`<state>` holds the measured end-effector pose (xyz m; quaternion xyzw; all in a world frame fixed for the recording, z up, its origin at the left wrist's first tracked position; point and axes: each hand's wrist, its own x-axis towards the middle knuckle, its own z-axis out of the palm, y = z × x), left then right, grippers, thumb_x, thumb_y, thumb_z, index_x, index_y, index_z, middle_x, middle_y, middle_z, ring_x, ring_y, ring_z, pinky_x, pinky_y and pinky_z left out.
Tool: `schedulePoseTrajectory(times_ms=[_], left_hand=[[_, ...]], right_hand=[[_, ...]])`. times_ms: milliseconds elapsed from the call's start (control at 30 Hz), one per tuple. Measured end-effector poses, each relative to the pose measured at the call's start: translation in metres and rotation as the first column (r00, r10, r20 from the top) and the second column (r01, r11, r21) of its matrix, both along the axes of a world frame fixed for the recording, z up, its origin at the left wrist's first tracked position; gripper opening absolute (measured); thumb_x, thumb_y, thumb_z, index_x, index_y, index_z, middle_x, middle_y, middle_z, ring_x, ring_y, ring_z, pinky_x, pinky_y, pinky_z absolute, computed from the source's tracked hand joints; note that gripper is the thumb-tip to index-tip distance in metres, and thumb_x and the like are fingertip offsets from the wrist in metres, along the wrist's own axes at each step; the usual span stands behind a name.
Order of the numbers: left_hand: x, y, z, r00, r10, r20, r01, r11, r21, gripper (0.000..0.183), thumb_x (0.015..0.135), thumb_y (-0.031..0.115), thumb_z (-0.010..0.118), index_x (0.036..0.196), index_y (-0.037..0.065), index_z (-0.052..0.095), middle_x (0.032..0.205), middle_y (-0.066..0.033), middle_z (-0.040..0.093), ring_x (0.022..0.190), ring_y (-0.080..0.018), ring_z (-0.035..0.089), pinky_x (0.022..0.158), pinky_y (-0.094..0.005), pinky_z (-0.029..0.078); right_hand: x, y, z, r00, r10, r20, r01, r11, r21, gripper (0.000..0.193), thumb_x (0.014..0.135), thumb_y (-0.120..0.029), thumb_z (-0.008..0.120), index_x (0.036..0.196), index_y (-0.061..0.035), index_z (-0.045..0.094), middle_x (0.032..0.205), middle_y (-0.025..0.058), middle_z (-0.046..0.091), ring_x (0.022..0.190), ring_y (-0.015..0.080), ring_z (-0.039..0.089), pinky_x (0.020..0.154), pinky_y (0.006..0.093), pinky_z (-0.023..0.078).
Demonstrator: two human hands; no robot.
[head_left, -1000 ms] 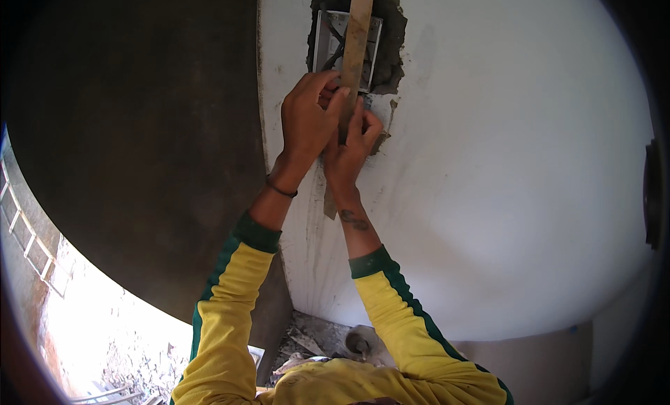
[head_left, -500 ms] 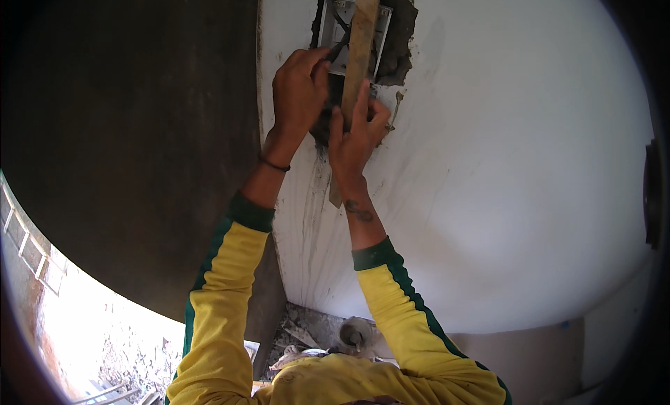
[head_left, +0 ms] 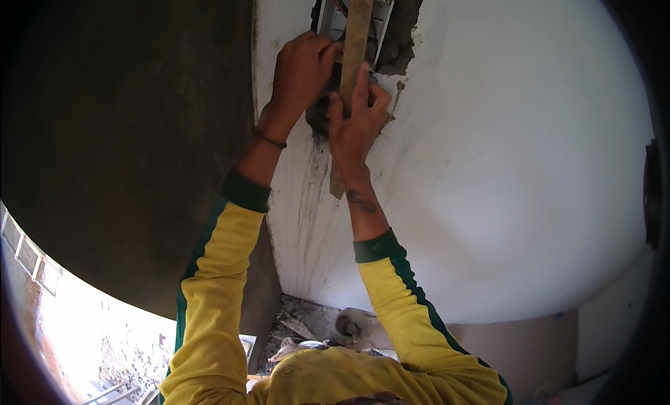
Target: The person uses a spirit level and a wooden stick to align and secure an electrical box in a wall opening. They repeatedly check the level, adjust the box, and tap the stick to set it in place.
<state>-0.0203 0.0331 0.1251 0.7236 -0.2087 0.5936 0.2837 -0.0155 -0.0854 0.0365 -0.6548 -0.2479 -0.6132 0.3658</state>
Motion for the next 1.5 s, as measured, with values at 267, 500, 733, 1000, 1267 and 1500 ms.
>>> schedulePoseTrajectory(times_ms=[267,500,733,1000,1267,1500], left_hand=[[-0.005,0.014,-0.016,0.982,-0.173,-0.079,0.169,0.984,-0.048,0.039,0.090,0.003,0.071,0.128,0.001,0.063,0.102,-0.0147,0.074,0.088,-0.0258,0.073,0.082,-0.0348,0.057],[0.000,0.016,-0.025,0.978,-0.204,-0.038,0.201,0.976,-0.084,0.035,0.089,0.001,0.070,0.123,0.000,0.063,0.104,-0.0178,0.071,0.091,-0.0304,0.072,0.081,-0.0384,0.057],[-0.024,-0.007,-0.114,0.985,-0.161,0.066,0.169,0.975,-0.141,0.043,0.086,0.000,0.068,0.128,-0.002,0.061,0.123,-0.0211,0.065,0.111,-0.0374,0.064,0.094,-0.0436,0.052],[-0.012,-0.048,-0.168,1.000,0.017,0.024,-0.014,0.991,-0.134,0.072,0.078,0.011,0.080,0.142,-0.005,0.052,0.124,-0.0168,0.061,0.111,-0.0321,0.059,0.100,-0.0447,0.045],[0.005,-0.062,-0.180,0.993,-0.065,0.098,0.090,0.959,-0.270,0.077,0.074,0.005,0.083,0.145,0.003,0.054,0.103,-0.0108,0.058,0.086,-0.0230,0.060,0.070,-0.0333,0.053],[-0.002,-0.060,-0.175,0.984,0.017,0.177,0.029,0.967,-0.255,0.076,0.072,0.003,0.082,0.143,0.002,0.055,0.104,-0.0102,0.059,0.086,-0.0232,0.060,0.071,-0.0333,0.054]], right_hand=[[-0.003,0.003,0.010,0.997,-0.073,0.020,0.073,0.997,-0.005,0.071,0.090,-0.015,0.073,0.155,-0.0125,0.045,0.110,0.0138,0.051,0.096,0.0272,0.052,0.081,0.0401,0.041],[0.002,0.008,0.017,0.999,-0.026,0.046,0.025,1.000,0.018,0.074,0.088,-0.014,0.075,0.155,-0.0130,0.045,0.105,0.0119,0.049,0.090,0.0248,0.052,0.075,0.0360,0.045],[-0.005,0.008,0.021,0.999,0.012,-0.039,-0.011,1.000,0.011,0.073,0.087,-0.015,0.078,0.154,-0.0166,0.047,0.104,0.0119,0.051,0.091,0.0252,0.055,0.073,0.0361,0.049],[-0.022,-0.001,0.033,0.983,0.001,-0.181,-0.002,1.000,-0.008,0.070,0.087,-0.018,0.078,0.152,-0.0173,0.050,0.106,0.0105,0.053,0.092,0.0252,0.058,0.074,0.0365,0.050],[-0.023,-0.037,0.130,0.971,-0.113,0.210,0.159,0.963,-0.216,0.056,0.094,-0.023,0.071,0.146,-0.0111,0.055,0.114,0.0125,0.057,0.088,0.0270,0.060,0.076,0.0390,0.049],[-0.021,-0.050,0.267,0.995,-0.063,0.080,0.080,0.968,-0.237,0.061,0.097,-0.039,0.066,0.147,-0.0060,0.052,0.102,0.0098,0.066,0.075,0.0200,0.061,0.072,0.0361,0.050]])
